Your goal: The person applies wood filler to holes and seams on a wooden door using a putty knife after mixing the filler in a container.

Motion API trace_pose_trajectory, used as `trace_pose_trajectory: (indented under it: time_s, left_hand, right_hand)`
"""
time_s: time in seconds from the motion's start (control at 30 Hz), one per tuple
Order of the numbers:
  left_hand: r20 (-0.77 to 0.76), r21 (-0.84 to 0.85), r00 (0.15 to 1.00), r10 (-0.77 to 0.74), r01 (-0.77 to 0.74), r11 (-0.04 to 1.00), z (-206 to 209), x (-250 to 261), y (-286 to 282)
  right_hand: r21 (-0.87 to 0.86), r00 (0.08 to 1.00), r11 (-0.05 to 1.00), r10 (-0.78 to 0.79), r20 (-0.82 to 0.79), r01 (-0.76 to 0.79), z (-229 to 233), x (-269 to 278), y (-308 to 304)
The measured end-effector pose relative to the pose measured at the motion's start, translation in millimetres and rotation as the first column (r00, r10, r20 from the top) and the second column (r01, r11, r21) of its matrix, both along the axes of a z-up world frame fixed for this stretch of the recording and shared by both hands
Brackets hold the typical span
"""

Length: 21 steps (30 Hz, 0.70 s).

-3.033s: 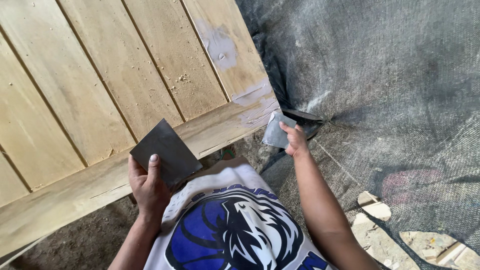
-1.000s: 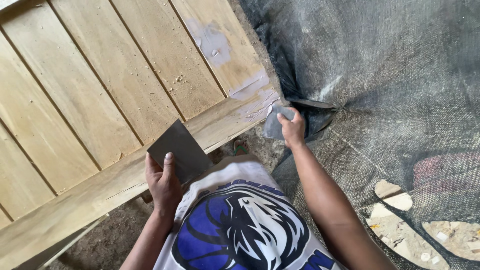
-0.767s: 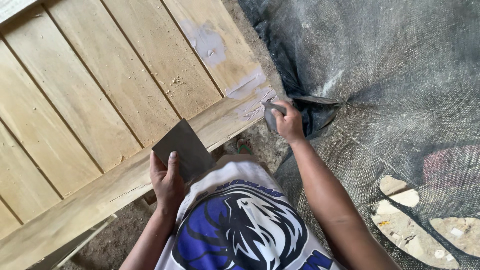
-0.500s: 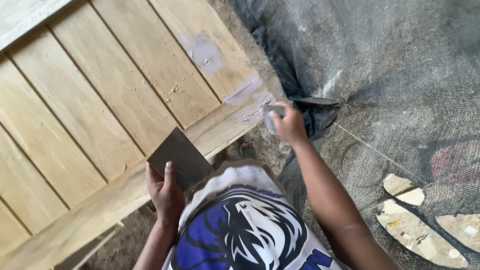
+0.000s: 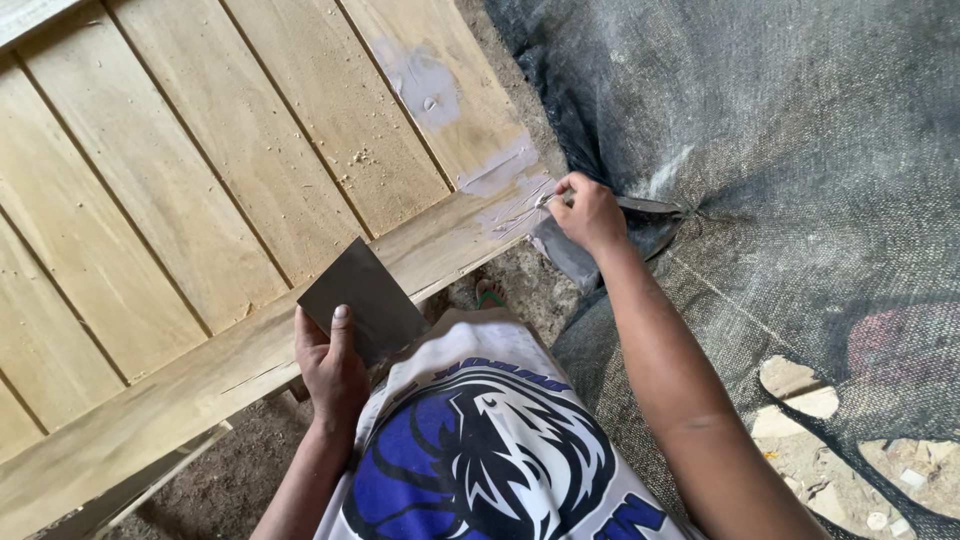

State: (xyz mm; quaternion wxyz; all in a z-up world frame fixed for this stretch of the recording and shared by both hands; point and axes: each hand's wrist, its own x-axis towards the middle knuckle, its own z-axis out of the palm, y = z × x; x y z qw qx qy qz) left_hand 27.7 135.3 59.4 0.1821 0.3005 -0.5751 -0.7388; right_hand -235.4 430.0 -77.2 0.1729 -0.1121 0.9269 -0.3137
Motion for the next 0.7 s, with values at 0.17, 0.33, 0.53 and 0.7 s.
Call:
trace_pose_trajectory:
  time_s: [0.17, 0.33, 0.53, 0.7]
  left_hand:
    - [-0.010, -0.001, 1.000, 0.018, -0.018, 1.000, -4.9, 8.1, -2.9]
    - [0.012, -0.007, 0.999, 0.052, -0.052, 0.999, -9.8, 14.6, -7.3]
    - [-0.049, 0.050, 0.998, 0.046, -0.044, 0.998, -13.6, 11.5, -11.0]
    - [0.004, 0.014, 1.000, 0.020, -0.020, 1.000, -11.1, 7.0, -11.2]
  right_hand:
    - [0.202, 0.998, 0.979, 0.026, 0.058, -0.037, -22.8, -15.5, -19.4]
    - [0.064, 0.996, 0.993, 0.094, 0.001, -0.094, -41.3, -4.0, -8.0]
    - [-0.135, 0.993, 0.983, -0.118, 0.030, 0.121, -34.7, 30.7, 15.6]
    - [-0.087, 0.658, 0.671, -0.681, 0.322, 0.737, -12.2, 43.0, 76.5]
